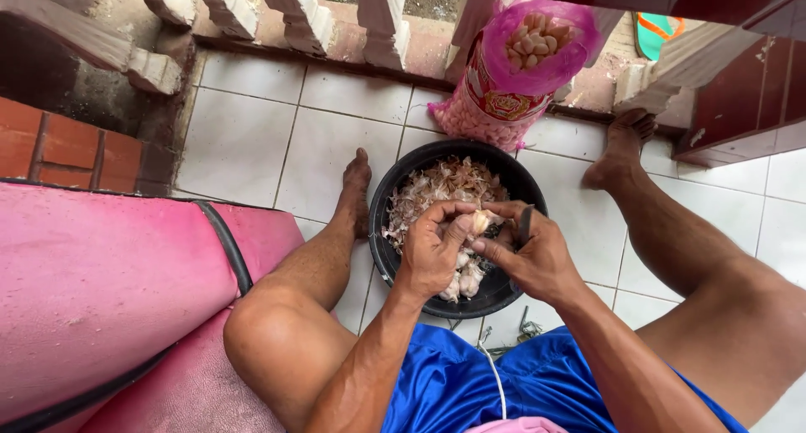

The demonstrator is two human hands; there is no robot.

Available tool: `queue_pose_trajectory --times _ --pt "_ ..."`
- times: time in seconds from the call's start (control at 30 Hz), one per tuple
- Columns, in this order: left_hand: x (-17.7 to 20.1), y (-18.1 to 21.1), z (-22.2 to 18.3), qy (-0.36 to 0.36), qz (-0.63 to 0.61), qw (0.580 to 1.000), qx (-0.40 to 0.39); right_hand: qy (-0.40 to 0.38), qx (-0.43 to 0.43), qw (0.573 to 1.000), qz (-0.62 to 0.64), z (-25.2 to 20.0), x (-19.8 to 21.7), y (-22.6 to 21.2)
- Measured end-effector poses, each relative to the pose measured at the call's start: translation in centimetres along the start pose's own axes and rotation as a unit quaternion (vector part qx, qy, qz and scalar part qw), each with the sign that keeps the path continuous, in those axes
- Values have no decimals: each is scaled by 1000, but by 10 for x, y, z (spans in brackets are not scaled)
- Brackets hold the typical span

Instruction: The person is peeling garlic cloves manually using their hands and a small knife, collecting the peeled cloves and skins in a bowl.

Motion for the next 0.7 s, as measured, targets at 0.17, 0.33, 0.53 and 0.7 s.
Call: queue_pose_trajectory --times 0.17,0.33,0.53,0.7 --pt "-10 19 -2 -12 5 1000 -23 12 -77 996 51 -12 -12 -14" --pt "-2 45 7 -70 165 973 -147 16 -41 999 2 -9 0 4" --pt "0 29 4 -68 162 972 -158 -11 26 998 -56 -10 -1 -7" --pt "-3 33 4 -68 169 967 -177 -3 67 993 -97 -10 -1 -2"
Point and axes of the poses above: each hand's wrist, its own z-axis towards the middle knuckle, its own x-axis out of the back of the hand, y = z × x, the point moved 2 cm from there along z, towards the middle knuckle, and after that the axes turned 9 degrees about -x, right-handed, at the moved point
